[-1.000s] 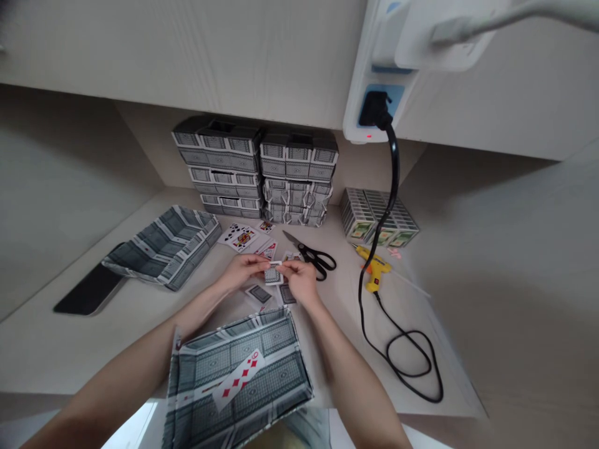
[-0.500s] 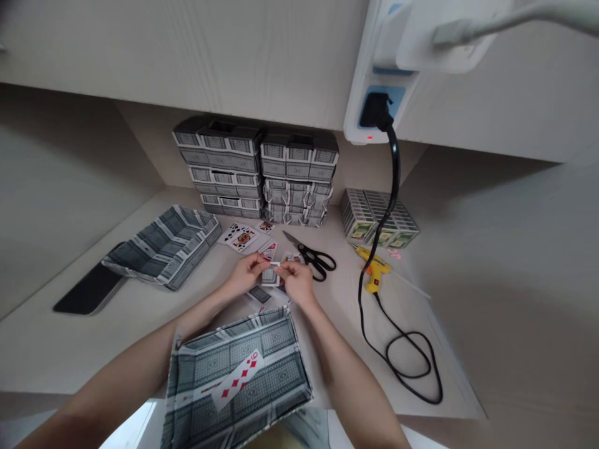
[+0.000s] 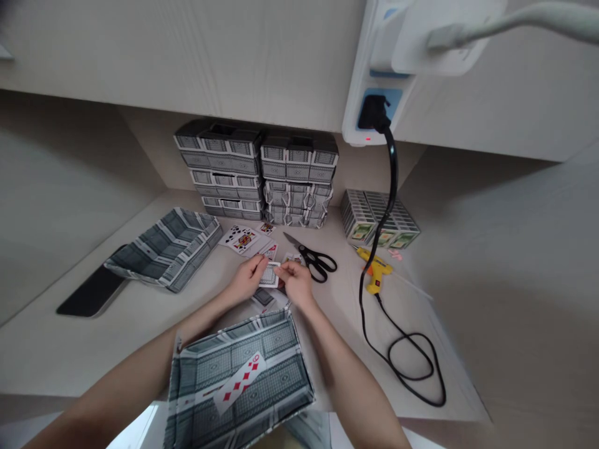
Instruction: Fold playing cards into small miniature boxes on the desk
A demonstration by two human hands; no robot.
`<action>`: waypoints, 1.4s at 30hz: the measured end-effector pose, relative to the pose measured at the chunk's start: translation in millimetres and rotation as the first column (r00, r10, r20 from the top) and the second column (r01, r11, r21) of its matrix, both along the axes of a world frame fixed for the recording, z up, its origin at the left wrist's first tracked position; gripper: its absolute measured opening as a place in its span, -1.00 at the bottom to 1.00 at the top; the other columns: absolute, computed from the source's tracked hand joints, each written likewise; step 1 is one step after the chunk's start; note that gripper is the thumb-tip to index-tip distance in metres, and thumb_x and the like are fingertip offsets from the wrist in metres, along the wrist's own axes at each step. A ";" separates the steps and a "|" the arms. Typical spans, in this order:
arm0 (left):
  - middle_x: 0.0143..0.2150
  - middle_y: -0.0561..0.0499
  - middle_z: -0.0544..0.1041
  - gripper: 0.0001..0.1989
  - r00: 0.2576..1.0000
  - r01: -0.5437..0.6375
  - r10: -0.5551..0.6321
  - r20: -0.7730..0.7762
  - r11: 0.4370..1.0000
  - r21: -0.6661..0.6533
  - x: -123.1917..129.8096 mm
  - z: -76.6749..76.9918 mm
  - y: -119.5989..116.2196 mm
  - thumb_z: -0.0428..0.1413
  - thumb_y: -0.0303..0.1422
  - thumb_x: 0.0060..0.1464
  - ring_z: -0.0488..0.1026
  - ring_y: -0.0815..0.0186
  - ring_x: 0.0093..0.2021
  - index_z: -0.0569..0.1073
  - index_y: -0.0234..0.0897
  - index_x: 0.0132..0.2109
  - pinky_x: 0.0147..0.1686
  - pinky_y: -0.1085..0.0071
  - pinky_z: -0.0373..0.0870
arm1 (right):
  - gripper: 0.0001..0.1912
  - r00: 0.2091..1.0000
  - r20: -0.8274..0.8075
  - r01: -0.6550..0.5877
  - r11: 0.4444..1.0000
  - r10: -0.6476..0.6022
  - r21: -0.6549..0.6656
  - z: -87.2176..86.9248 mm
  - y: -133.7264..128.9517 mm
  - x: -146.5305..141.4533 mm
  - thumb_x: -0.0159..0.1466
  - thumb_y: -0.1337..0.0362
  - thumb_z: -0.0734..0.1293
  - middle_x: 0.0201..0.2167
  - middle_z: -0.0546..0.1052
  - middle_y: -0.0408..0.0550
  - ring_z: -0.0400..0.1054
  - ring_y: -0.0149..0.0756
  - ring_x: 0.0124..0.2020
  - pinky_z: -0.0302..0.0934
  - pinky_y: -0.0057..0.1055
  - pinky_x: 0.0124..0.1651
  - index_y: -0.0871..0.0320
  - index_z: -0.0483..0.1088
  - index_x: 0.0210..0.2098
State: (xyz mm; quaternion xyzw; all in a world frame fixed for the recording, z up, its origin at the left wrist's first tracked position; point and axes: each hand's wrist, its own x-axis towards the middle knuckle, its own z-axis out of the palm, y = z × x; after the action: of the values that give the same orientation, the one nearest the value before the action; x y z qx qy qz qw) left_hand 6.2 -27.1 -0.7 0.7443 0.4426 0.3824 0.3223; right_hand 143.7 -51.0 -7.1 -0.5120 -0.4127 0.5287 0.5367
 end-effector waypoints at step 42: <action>-0.64 0.12 0.20 -0.55 0.975 0.195 -0.170 0.141 0.962 -0.189 -4.9 -5.7 4.5 -0.09 -0.08 0.04 0.12 0.47 -0.58 0.27 -0.36 -0.58 -0.59 0.54 0.07 | -0.71 0.993 0.062 0.090 0.988 -0.098 0.124 0.6 -2.7 -2.9 -0.03 0.06 0.35 -0.77 0.30 -0.24 0.14 -0.44 -0.72 0.04 -0.47 -0.62 0.14 0.28 -0.62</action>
State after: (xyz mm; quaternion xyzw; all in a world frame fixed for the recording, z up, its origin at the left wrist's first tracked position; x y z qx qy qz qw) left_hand 1.3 -22.6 -6.5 0.7205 0.3875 0.3494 0.4567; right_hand 140.8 -53.8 -6.5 -0.5149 -0.4372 0.4590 0.5770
